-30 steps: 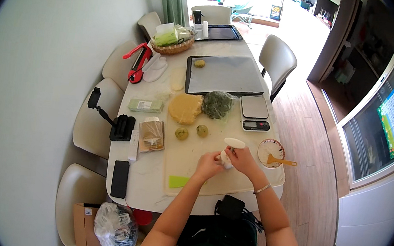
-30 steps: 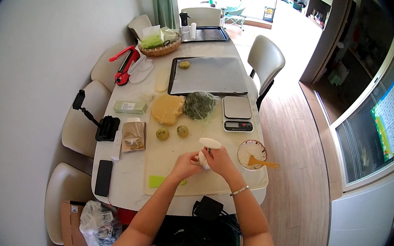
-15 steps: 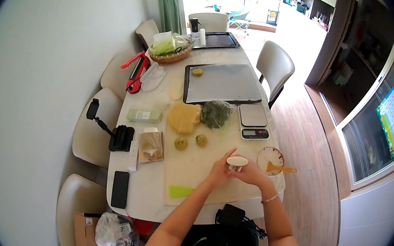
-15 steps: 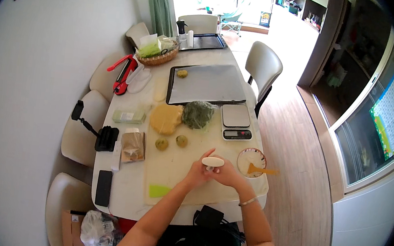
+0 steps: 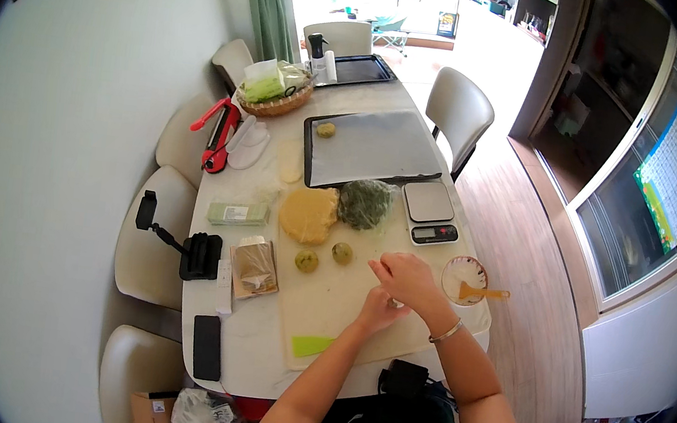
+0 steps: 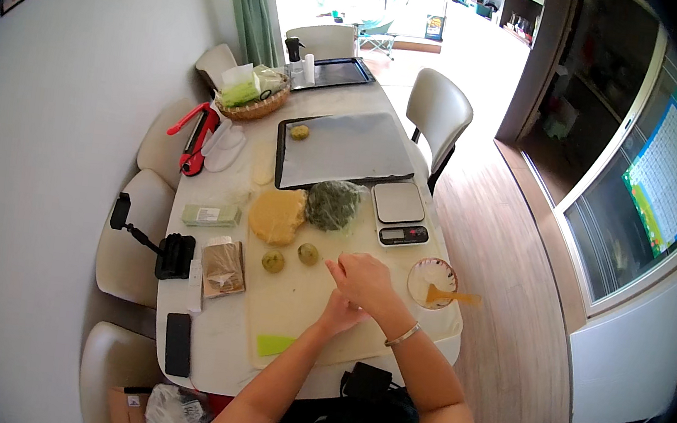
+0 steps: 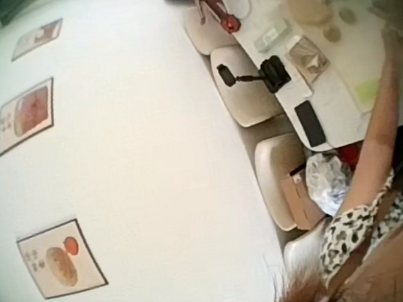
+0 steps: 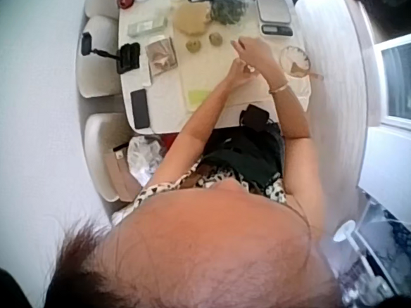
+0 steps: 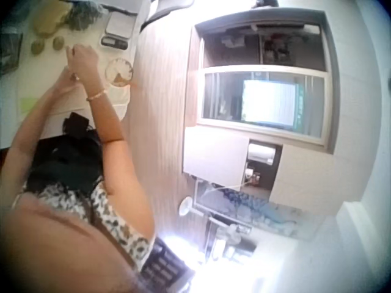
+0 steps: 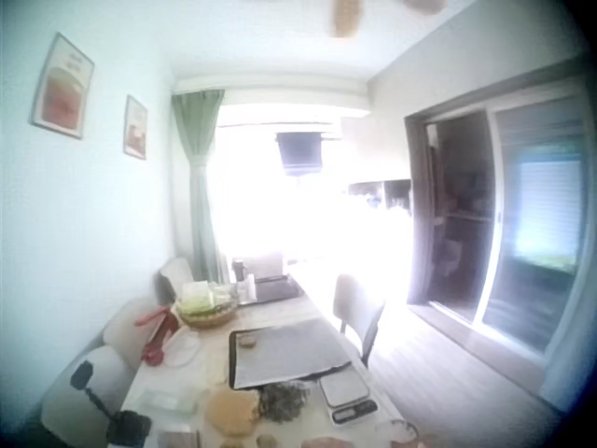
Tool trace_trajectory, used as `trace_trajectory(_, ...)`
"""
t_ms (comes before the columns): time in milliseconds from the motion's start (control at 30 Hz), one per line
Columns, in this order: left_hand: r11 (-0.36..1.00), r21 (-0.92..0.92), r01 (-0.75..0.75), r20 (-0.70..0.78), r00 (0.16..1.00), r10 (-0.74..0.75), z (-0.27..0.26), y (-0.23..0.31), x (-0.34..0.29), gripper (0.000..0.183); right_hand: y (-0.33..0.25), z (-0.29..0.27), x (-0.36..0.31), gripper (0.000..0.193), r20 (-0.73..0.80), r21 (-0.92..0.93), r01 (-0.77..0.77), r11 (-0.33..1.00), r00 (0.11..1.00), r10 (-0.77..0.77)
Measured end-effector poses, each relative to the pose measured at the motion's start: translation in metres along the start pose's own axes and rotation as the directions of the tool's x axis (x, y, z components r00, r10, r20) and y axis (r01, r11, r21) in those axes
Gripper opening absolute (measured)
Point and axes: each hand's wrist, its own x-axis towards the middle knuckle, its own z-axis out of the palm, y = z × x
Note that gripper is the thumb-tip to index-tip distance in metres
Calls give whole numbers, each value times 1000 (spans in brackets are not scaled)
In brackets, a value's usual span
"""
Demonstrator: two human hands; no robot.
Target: The person prepares food items on a table by scooping a green paste into dough pieces, pressing them into a cylindrical mold, and placing the resulting shaped items onto a baking tray lined with parchment paper.
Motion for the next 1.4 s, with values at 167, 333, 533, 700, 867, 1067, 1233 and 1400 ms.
trace_trajectory(167, 999, 49, -18, 24, 1000, 17, -2, -3, 2, 24, 4, 3, 0, 39, 40, 56, -55, 997, 998, 53)
trace_trajectory(333, 993, 90, -82, 7, 997, 82, 1, -9, 5, 24, 10, 9, -1, 38, -25, 80, -32, 996, 999, 35)
trace_trajectory(533, 997, 52, -52, 29, 998, 51, 2, -8, 5, 29, 18, 9, -2, 37, -110, 84, 21, 996, 994, -12)
trace_trajectory(700, 999, -49, -13, -58, 998, 10, 3, -11, 3, 24, 10, -4, 5, 40, -31, 143, -96, 985, 994, 101)
trace_trajectory(867, 994, 25, -104, -46, 993, 105, 3, -15, 1, 17, 8, 5, 12, 40, 38, -24, 37, 999, 999, -36)
trace_trajectory(1067, 996, 82, -39, -56, 997, 44, 1, -3, 0, 17, 12, 17, 13, 39, 110, -65, 105, 992, 989, -97)
trace_trajectory(1233, 978, 100, -181, -136, 972, 194, 3, 1, 4, 17, 12, 15, 20, 44, 188, -33, 95, 995, 978, -87)
trace_trajectory(1400, 990, 137, -41, -65, 997, 50, 3, -4, 3, 16, 14, 18, 23, 48, 237, -14, 0, 1000, 971, 4)
